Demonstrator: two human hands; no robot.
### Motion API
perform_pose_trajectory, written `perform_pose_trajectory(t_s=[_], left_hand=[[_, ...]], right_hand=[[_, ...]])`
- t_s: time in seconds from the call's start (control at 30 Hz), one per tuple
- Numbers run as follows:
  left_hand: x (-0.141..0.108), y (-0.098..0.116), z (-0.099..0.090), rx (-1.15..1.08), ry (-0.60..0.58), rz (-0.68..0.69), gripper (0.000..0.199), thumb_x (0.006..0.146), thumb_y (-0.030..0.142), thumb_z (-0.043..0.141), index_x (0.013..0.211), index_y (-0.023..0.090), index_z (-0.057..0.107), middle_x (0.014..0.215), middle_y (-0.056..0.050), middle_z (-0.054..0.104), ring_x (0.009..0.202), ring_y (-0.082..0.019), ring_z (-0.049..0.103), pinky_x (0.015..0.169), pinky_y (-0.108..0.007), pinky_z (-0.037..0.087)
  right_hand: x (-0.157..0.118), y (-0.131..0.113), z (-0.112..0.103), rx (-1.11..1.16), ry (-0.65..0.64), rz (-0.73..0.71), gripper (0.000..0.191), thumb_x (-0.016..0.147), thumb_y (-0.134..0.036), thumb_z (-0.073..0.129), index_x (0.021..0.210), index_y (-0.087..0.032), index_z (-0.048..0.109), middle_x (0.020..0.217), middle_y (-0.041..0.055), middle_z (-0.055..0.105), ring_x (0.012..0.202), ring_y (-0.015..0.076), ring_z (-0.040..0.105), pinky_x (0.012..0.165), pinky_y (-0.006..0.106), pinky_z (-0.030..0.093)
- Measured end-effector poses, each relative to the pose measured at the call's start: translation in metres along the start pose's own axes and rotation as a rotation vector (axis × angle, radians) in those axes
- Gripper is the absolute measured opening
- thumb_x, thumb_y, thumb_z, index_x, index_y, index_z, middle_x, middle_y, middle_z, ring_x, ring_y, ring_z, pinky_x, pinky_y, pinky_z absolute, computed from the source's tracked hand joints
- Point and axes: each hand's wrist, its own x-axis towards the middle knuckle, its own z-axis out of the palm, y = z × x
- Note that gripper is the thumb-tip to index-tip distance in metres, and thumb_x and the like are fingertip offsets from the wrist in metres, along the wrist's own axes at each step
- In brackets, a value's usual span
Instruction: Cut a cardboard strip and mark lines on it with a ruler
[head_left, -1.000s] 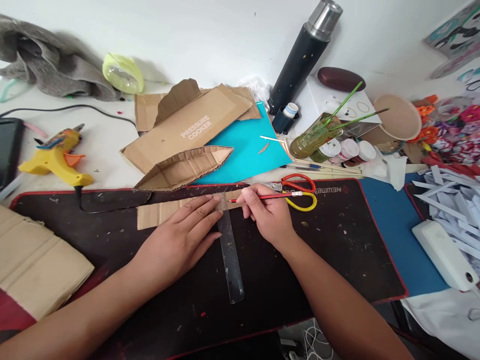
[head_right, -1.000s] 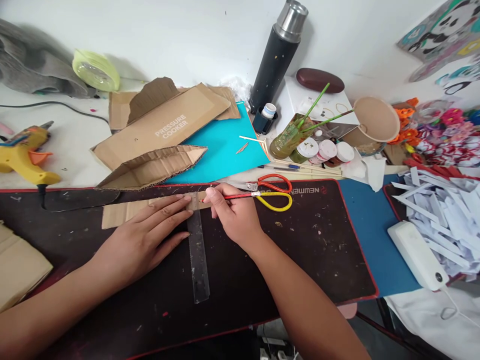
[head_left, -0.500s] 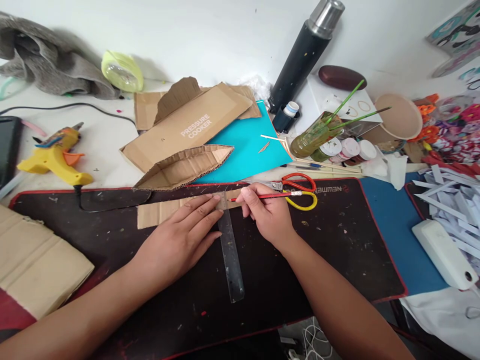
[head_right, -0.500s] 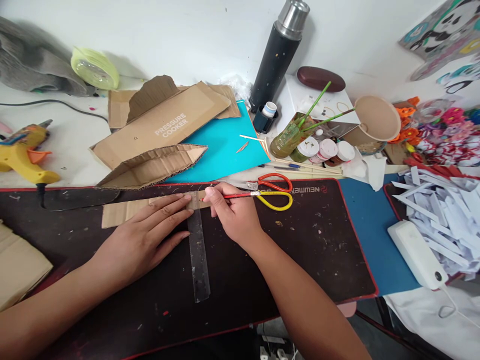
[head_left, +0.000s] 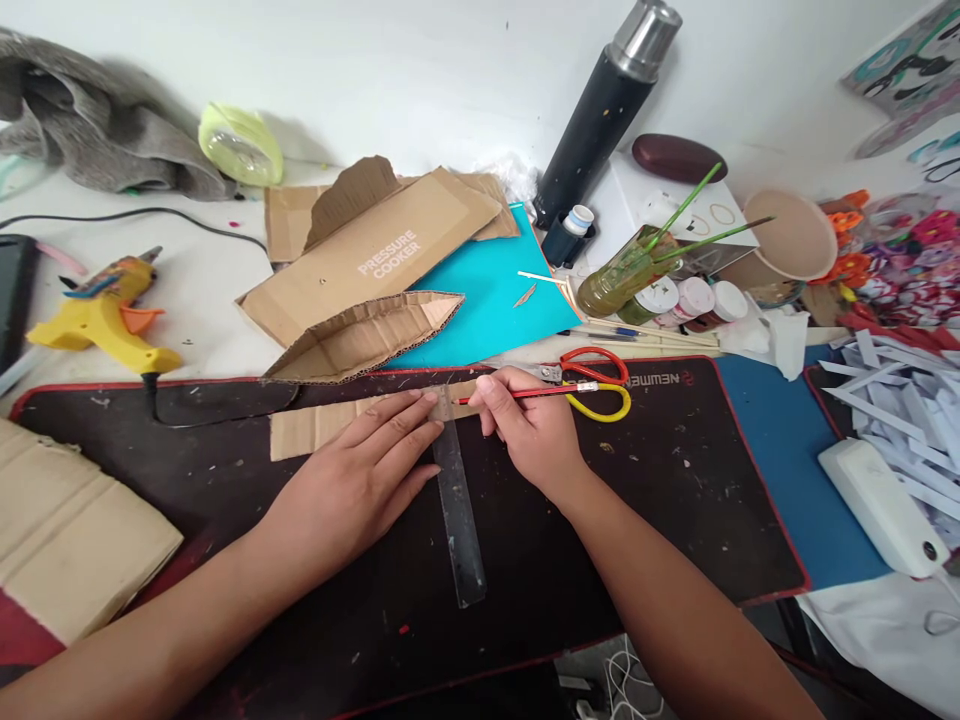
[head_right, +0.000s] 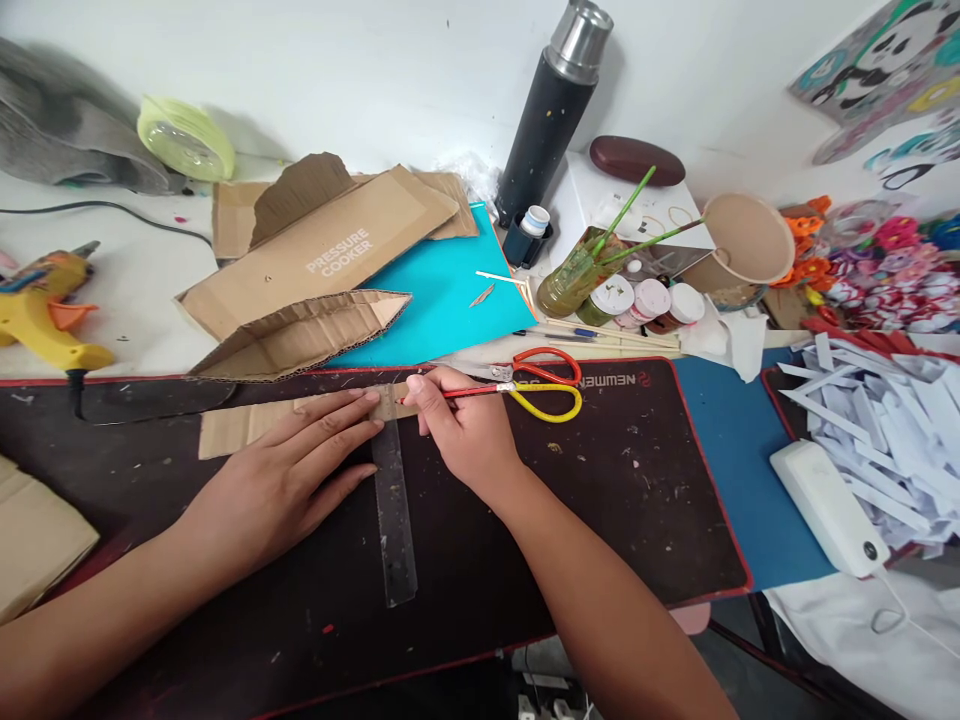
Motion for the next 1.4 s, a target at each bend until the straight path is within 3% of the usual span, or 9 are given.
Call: perform_pose_trajectory(t_s=[0.2,0.4,0.73,0.9,1.4], left_hand=[[-0.0013,-0.0009,0.0002,-0.045,-0.005,-0.021,0.04,0.111,0.032,0.062,0.147,0.016,0.068,0.158,-0.013,0.067,0.148,-0.032,0.063,0.124,-0.049,0.056],[0.0012,0.0007,-0.0012,0.003,0.016,0.014,0.035,0.112,0.029,0.06,0.141,0.011,0.069,0.154,-0.016,0.07,0.146,-0.032,0.065,0.123,-0.047,0.056],[-0.0009,0.0001,0.0008,-0.056,0.005,-0.026,0.041,0.111,0.031,0.06,0.149,0.018,0.067,0.157,-0.013,0.068,0.149,-0.032,0.063,0.125,-0.049,0.055],[-0.0007,0.0001,0.0013,-0.024,0.023,-0.006,0.036,0.111,0.031,0.061,0.142,0.012,0.07,0.154,-0.016,0.07,0.147,-0.032,0.064,0.124,-0.048,0.056],[0.0003,0.0002,0.0005,0.001,0.028,0.011,0.035,0.112,0.031,0.061,0.14,0.011,0.069,0.154,-0.016,0.07,0.147,-0.032,0.064,0.124,-0.047,0.055]], right_hand=[[-0.0001,-0.0004,-0.0002,0.013,0.017,0.04,0.051,0.111,-0.065,0.056,0.085,-0.024,0.071,0.063,-0.0026,0.063,0.056,0.0145,0.058,0.059,0.03,0.047],[0.0,-0.0003,-0.0009,0.024,-0.003,0.038,0.05,0.112,-0.063,0.057,0.085,-0.023,0.071,0.064,-0.0025,0.063,0.057,0.0141,0.057,0.058,0.029,0.046],[0.0013,0.0005,-0.0002,0.025,-0.011,0.035,0.05,0.112,-0.064,0.056,0.086,-0.023,0.071,0.063,-0.0023,0.063,0.057,0.0147,0.058,0.059,0.03,0.047],[0.0011,0.0015,-0.0006,0.031,-0.005,0.037,0.05,0.111,-0.064,0.056,0.086,-0.023,0.071,0.063,-0.0025,0.063,0.056,0.0146,0.057,0.059,0.03,0.046],[0.0003,0.0015,-0.0008,0.037,-0.023,0.029,0.048,0.113,-0.06,0.057,0.086,-0.023,0.071,0.064,-0.0028,0.063,0.058,0.0142,0.058,0.061,0.03,0.047]])
